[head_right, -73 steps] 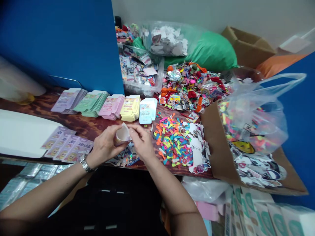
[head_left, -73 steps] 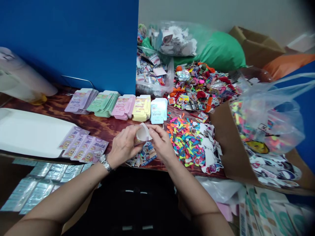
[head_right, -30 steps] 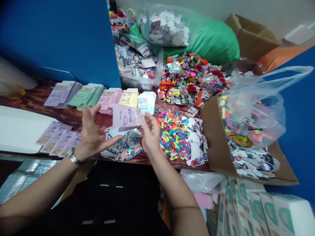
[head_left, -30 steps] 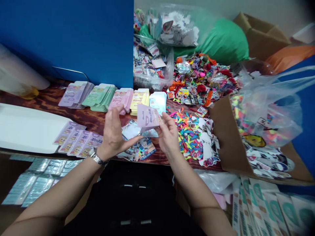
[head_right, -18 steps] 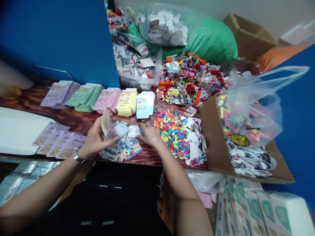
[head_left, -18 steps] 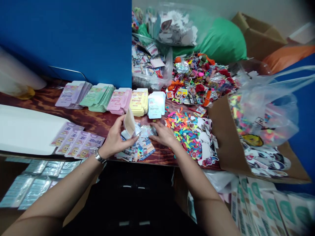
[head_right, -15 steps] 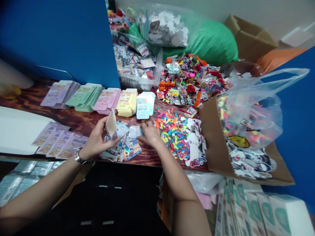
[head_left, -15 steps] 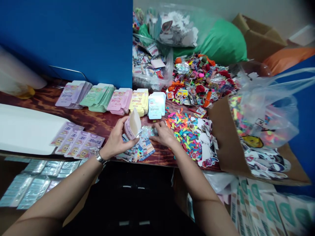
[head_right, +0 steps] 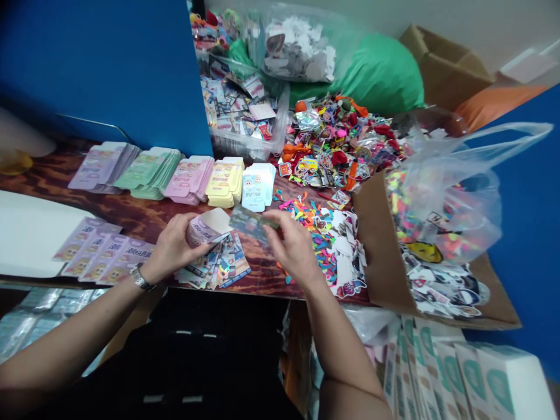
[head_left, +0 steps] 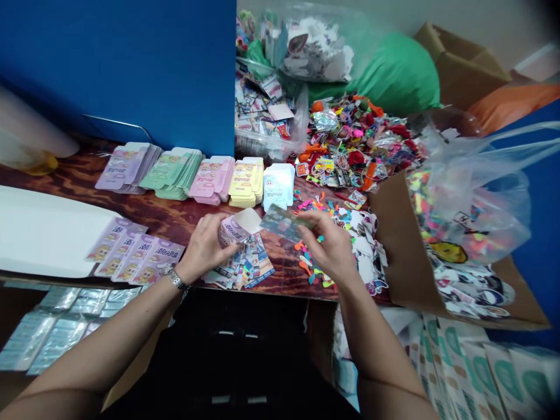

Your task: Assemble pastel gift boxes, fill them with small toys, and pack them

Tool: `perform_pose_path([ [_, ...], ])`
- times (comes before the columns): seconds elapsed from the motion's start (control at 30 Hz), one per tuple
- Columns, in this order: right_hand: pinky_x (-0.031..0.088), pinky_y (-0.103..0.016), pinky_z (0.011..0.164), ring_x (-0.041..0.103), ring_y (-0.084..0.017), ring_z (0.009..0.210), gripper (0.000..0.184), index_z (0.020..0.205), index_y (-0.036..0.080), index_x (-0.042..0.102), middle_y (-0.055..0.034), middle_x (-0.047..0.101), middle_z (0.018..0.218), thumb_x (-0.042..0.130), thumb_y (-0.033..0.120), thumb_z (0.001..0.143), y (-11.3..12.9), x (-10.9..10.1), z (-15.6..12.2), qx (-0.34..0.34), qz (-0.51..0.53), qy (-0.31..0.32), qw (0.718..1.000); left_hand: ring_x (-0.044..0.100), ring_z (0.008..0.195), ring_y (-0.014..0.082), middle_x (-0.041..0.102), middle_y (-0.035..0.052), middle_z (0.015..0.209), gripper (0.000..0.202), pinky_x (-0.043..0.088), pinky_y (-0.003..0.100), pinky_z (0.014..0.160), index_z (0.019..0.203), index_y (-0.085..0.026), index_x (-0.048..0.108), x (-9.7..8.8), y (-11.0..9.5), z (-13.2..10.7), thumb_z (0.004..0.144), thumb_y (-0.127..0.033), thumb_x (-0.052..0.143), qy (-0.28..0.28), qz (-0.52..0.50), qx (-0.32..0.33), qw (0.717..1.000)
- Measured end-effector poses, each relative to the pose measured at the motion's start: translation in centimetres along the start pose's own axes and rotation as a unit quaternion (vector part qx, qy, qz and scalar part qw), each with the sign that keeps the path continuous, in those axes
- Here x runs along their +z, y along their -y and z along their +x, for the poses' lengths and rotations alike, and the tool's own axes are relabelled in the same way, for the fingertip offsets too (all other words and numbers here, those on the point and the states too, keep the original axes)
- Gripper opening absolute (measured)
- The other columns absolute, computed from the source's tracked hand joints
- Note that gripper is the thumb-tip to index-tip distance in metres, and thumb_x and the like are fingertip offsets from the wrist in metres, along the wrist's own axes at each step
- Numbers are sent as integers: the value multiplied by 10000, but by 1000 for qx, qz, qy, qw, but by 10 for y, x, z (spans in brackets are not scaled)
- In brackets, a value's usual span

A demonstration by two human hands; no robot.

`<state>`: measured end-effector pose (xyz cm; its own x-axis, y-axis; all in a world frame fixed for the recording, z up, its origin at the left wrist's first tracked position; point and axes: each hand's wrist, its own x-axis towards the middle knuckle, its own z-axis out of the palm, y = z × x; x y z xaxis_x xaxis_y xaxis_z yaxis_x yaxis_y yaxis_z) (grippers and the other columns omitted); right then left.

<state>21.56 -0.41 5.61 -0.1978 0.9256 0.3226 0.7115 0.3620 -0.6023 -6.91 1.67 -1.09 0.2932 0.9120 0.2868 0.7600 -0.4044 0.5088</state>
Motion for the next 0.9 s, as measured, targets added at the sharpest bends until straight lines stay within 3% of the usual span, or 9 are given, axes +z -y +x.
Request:
perform_pose_path([
  [0.07, 505, -294, 822, 658, -176, 908, 193, 1145, 234, 614, -51, 704, 1034, 508, 229, 984, 6, 8, 7, -72, -24, 19, 997, 570, 1018, 284, 597, 123, 1083, 527, 490, 413, 892, 1222, -133, 494, 3, -5, 0, 800, -389, 677, 6, 9, 30, 999],
  [0.17, 520, -309, 805, 638, -191, 883, 220, 1132, 225, 654, -60, 688, 951, 512, 179, 970, 10, 31, 13, -123, -70, 45, 989, 551, 1018, 287, 598, 132, 1105, 501, 477, 418, 890, 1263, -139, 482, 7, -13, -1, 820, -309, 643, 20, 16, 73, 997],
  [0.33, 552, -316, 886, 609, -194, 1034, 345, 1258, 209, 601, -123, 573, 1184, 494, 111, 945, 21, 60, 0, -105, -61, -7, 993, 558, 1026, 306, 593, 151, 1151, 555, 471, 428, 878, 1325, -136, 438, 17, -20, -1, 836, -321, 624, 9, 1, 102, 995],
  [0.47, 554, -341, 953, 583, -200, 1168, 321, 1272, 218, 572, -132, 529, 1294, 509, 181, 959, 14, 51, -5, -95, 14, -25, 995, 570, 1050, 326, 581, 156, 1166, 621, 483, 448, 891, 1369, -156, 401, 24, -16, 3, 834, -375, 629, 1, -26, 98, 995],
  [0.53, 570, -332, 907, 623, -185, 1100, 300, 1257, 233, 580, -112, 574, 1263, 518, 228, 963, -9, 34, -1, -55, 25, -54, 997, 573, 1068, 336, 577, 160, 1188, 662, 486, 460, 905, 1392, -173, 386, 25, -12, 4, 827, -406, 641, 9, -33, 91, 995],
  [0.63, 564, -309, 846, 668, -176, 960, 264, 1201, 213, 613, -78, 679, 1112, 494, 286, 976, -69, -1, 10, 67, -61, -83, 992, 582, 1076, 339, 580, 157, 1204, 678, 493, 475, 914, 1416, -203, 373, 24, -8, 5, 830, -420, 638, 18, -37, 79, 996],
  [0.73, 527, -295, 874, 676, -187, 969, 299, 1196, 157, 624, -99, 710, 1101, 428, 239, 986, -138, -35, 24, 219, -233, -67, 945, 586, 1091, 341, 576, 152, 1218, 686, 502, 489, 914, 1427, -230, 357, 24, -8, 4, 832, -435, 630, 20, -45, 75, 996],
  [0.83, 512, -352, 883, 660, -220, 984, 293, 1189, 106, 626, -155, 695, 1104, 439, 219, 995, -188, -53, 37, 250, -290, -42, 923, 594, 1089, 341, 580, 153, 1207, 685, 507, 499, 916, 1429, -239, 353, 27, -9, 3, 833, -453, 615, 21, -55, 82, 995],
  [0.9, 534, -377, 882, 646, -206, 1000, 273, 1195, 137, 616, -129, 662, 1160, 517, 289, 991, -208, -54, 44, 220, -311, 12, 925, 602, 1078, 343, 586, 160, 1195, 669, 508, 507, 913, 1429, -235, 358, 29, -11, 3, 843, -447, 603, 26, -60, 84, 994],
])
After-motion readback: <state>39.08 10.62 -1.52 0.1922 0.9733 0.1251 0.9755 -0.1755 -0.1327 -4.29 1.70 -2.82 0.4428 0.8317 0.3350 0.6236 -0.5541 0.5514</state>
